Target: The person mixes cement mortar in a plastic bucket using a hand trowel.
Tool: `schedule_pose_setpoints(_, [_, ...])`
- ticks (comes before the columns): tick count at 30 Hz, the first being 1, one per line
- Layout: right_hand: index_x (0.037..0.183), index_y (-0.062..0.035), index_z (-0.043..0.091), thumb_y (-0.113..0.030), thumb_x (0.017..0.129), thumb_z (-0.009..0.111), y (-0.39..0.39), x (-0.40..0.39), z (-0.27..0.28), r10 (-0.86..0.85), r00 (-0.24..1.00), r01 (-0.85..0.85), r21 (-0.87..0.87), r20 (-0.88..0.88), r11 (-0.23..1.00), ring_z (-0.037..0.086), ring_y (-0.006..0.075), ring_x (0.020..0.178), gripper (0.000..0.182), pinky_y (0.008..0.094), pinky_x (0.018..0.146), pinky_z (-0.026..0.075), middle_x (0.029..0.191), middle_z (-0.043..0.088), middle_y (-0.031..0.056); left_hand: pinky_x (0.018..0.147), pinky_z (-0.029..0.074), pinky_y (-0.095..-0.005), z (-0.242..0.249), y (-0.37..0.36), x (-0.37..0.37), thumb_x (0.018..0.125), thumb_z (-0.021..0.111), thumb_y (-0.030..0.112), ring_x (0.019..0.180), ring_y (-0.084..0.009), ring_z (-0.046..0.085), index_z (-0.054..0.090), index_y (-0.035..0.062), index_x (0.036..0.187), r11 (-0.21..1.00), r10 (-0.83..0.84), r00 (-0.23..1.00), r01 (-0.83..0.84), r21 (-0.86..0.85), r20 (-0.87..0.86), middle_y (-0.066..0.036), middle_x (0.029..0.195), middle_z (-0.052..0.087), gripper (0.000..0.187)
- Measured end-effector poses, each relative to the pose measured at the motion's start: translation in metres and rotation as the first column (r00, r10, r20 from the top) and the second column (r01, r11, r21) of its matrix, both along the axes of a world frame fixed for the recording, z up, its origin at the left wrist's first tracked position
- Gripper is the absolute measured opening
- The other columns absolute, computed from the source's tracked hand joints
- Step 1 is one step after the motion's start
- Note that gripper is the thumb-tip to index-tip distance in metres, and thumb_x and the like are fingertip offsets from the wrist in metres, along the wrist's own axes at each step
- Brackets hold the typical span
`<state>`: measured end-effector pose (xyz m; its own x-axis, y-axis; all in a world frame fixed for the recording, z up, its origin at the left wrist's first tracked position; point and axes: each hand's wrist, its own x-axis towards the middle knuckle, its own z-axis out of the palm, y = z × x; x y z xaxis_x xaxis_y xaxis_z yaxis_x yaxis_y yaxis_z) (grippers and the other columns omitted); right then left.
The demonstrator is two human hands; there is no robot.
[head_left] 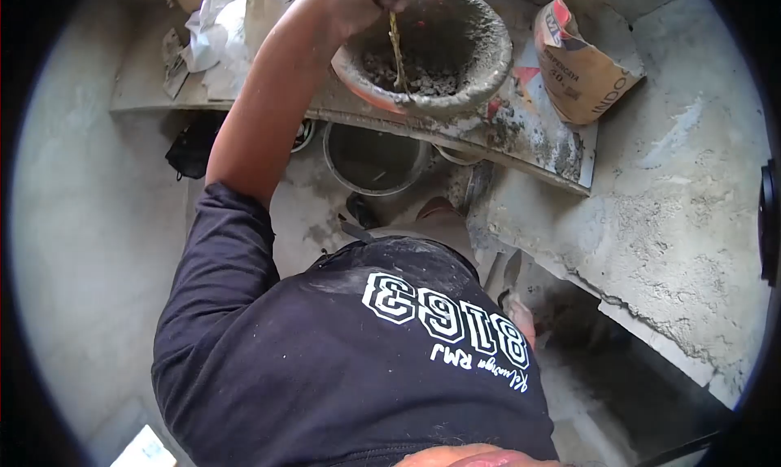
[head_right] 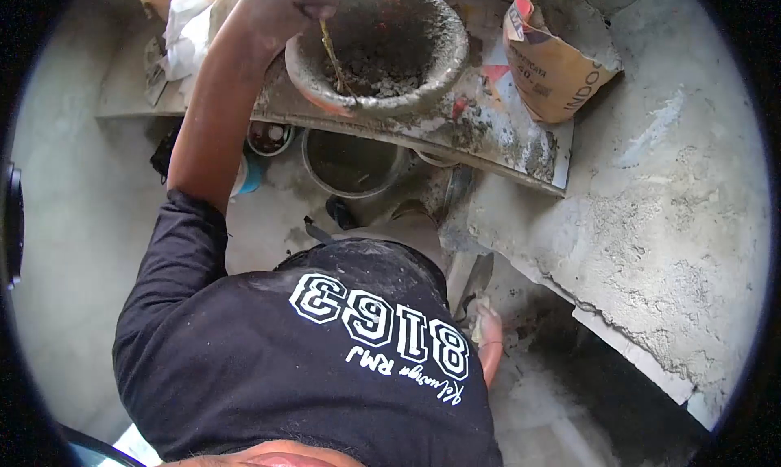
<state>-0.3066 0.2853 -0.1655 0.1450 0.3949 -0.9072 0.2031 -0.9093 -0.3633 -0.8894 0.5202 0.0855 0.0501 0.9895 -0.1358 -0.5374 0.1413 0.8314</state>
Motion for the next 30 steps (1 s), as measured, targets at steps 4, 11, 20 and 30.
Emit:
schedule_pose_setpoints(4, [0.095,-0.011,0.056,-0.037,0.098,0.056,0.036,-0.075,0.093,-0.123,0.992,0.128,0.181,-0.039,0.975,0.05,0.0124,0.044,0.026,0.027,0.037,0.039,0.062,0.053,0.0021,0.044,0.033,-0.0241,-0.031,-0.017,-0.022,0.091,0.062,0.025,0.05,-0.0071,0.042,0.055,0.0124,0.081,0.999,0.022,0.996,-0.026,0.036,0.087,0.007,0.06,0.043,0.018])
schedule_pose_setpoints(11, [0.122,-0.0003,0.05,-0.032,0.092,0.064,0.18,-0.171,0.23,0.427,0.896,-0.284,0.583,-0.121,0.761,0.051,0.0093,0.058,0.046,0.0219,0.051,0.043,0.077,0.055,0.0036,0.085,0.046,-0.0337,-0.121,-0.055,-0.048,0.095,0.058,0.017,0.091,-0.0232,0.061,0.058,-0.0056,0.114,0.723,0.494,0.44,-0.687,0.074,-0.75,-0.013,0.104,0.066,0.03])
schedule_pose_setpoints(20, [0.104,0.0003,0.063,-0.016,0.085,0.063,0.325,-0.339,0.254,0.723,0.204,-0.834,0.504,0.66,-0.224,0.063,0.0365,0.079,0.025,0.0405,0.074,0.051,0.085,0.064,0.0212,0.09,0.045,-0.0326,-0.158,-0.032,-0.02,0.094,0.061,0.019,0.098,-0.0224,0.062,0.058,-0.0076,0.118,0.656,0.628,0.52,-0.754,0.033,-0.579,-0.014,0.111,0.066,0.036])
schedule_pose_setpoints(30, [0.072,-0.0082,0.071,-0.007,0.075,0.062,0.331,-0.409,0.18,0.135,-0.375,-0.394,-0.026,0.917,-0.919,0.069,0.0261,0.075,0.01,0.0344,0.068,0.056,0.076,0.068,0.0119,0.076,0.047,-0.0316,-0.169,-0.029,-0.013,0.093,0.065,0.019,0.077,-0.0184,0.059,0.062,-0.0054,0.096,0.537,0.708,0.302,-0.817,0.208,-0.639,-0.011,0.087,0.067,0.025])
